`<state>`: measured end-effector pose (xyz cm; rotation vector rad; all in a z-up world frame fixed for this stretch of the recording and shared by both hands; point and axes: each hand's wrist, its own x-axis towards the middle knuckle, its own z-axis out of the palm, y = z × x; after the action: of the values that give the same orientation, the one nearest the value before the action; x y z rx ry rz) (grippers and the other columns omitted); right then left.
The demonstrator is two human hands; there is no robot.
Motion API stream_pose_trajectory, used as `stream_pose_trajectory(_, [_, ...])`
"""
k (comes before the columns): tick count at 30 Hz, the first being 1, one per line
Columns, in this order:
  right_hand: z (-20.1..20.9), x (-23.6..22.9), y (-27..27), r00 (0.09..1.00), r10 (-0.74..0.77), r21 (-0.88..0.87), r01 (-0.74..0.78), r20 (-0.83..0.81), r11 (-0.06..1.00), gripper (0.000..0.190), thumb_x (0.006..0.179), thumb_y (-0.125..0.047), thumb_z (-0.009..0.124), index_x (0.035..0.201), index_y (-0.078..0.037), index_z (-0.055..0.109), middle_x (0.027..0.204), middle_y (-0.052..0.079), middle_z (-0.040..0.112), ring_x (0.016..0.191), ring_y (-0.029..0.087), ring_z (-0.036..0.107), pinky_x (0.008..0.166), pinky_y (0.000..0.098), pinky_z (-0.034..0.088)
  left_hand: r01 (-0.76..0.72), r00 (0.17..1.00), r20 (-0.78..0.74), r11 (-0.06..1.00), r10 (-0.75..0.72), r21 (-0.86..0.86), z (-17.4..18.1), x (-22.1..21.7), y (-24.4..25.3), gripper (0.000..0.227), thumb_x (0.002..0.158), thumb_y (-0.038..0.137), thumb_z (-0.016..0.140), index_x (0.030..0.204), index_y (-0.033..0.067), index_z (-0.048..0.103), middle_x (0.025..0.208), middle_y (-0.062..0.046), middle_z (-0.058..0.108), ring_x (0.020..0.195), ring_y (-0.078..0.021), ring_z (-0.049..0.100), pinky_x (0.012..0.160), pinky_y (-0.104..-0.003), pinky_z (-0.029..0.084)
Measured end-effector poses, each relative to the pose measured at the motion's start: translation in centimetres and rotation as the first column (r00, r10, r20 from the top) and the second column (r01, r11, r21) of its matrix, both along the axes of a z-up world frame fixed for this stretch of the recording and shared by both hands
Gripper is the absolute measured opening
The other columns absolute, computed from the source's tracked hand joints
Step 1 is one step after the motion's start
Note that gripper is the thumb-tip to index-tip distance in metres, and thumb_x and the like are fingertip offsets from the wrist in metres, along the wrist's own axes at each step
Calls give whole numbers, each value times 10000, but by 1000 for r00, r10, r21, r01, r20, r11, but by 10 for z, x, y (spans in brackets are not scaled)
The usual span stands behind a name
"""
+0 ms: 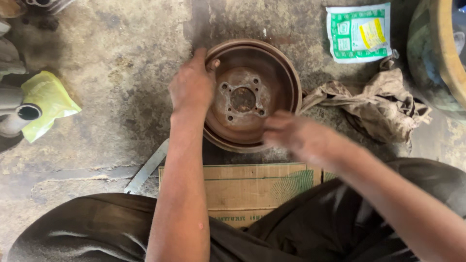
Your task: The person sands the interior and exterior surfaces of a metal brake drum using a strip of sandpaper and wipes the surfaces by hand.
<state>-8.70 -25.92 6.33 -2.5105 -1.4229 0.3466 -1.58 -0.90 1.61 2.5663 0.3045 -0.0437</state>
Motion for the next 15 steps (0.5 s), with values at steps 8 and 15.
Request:
stream_pose_trajectory(8, [17,16,-16,987,-68,24,65,146,998,254,797,115,667,1021,-5,664,1099,150,630,1085,330,631,1004,403,550,21,999,33,999,-20,-34,1,0,1,280,1021,384,634,1197,170,592,1089,-183,731,1059,-450,661,860,-567,530])
stream_pose_trajectory(15, [20,16,-22,889,-358,85,396,-284,914,165,921,10,665,1080,-8,628,1137,115,625,1003,275,695,883,363,605,10,1000,-17,999,-11,-48,5,-4,1,275,993,345,629,1212,182,596,1086,-193,717,1060,-442,653,860,-567,514])
